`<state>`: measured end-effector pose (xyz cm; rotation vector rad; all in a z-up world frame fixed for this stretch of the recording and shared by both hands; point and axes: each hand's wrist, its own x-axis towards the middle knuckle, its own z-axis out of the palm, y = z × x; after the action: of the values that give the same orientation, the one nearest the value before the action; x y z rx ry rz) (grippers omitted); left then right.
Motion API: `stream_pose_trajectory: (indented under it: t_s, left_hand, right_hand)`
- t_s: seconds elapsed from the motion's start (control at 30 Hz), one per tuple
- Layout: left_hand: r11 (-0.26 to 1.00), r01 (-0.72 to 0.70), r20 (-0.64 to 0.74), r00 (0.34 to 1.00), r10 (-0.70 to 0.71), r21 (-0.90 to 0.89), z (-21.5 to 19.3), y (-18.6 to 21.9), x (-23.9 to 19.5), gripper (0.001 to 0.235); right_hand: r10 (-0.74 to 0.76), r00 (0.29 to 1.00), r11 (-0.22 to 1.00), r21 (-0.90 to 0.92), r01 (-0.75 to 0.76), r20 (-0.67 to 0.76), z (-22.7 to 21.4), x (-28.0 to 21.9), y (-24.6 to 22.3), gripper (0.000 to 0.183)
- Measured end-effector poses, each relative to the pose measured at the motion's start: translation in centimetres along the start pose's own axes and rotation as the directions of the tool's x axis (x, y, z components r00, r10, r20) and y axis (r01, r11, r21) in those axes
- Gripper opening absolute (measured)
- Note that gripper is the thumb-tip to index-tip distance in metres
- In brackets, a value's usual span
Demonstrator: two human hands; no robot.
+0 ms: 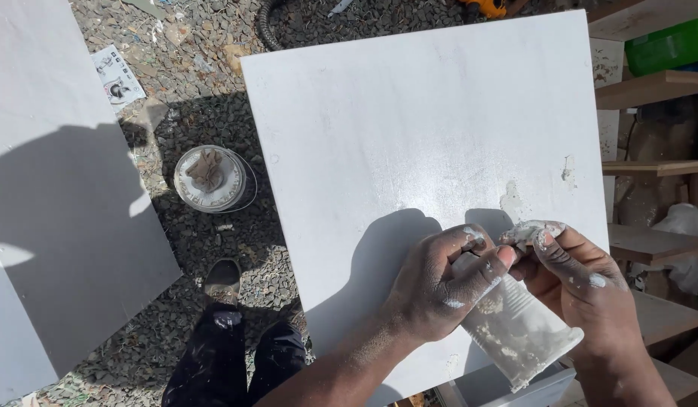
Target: The person applies a white paste-like substance to the edges and corners of a white rectangular structure using a small plastic cup and a scraper. They scoop the material from a bucket and spread it along the seams and edges of the object, smoothing the surface as they work.
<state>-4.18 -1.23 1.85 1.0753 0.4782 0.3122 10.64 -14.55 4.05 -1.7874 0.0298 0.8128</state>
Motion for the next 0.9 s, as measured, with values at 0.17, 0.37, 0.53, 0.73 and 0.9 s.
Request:
stream_pose_trajectory:
  t_s: [0.17,0.37,0.53,0.73,0.9]
  left_hand:
    - [0.949,0.103,-0.041,0.992,-0.120,-0.298,-3.6,0.9,-6.2,0.042]
    - [0.943,-0.020,-0.225,0.973,-0.059,-0.333,-11.5,1.8,-7.2,0.030]
    - [0.900,0.100,-0.310,0.918,-0.248,-0.424,-16.2,3.0,-6.8,0.029]
    - [0.911,0.206,-0.274,0.909,-0.313,-0.357,-18.2,0.6,-6.9,0.026]
    - [0.897,0.242,-0.241,0.907,-0.344,-0.370,-18.1,0.2,-6.0,0.028]
  right_hand:
    - [-0.118,0.990,0.992,-0.025,0.120,0.076,5.6,-2.1,1.5,0.005]
    - [-0.437,0.894,0.760,-0.492,0.424,0.095,12.3,-3.1,1.1,0.012]
    - [-0.668,0.704,0.400,-0.680,0.614,0.242,14.2,-1.6,2.5,0.013]
    - [-0.491,0.622,-0.090,-0.746,0.660,0.610,11.3,-1.6,4.1,0.088]
    - [-0.376,0.765,0.001,-0.825,0.565,0.523,11.6,-2.2,3.4,0.052]
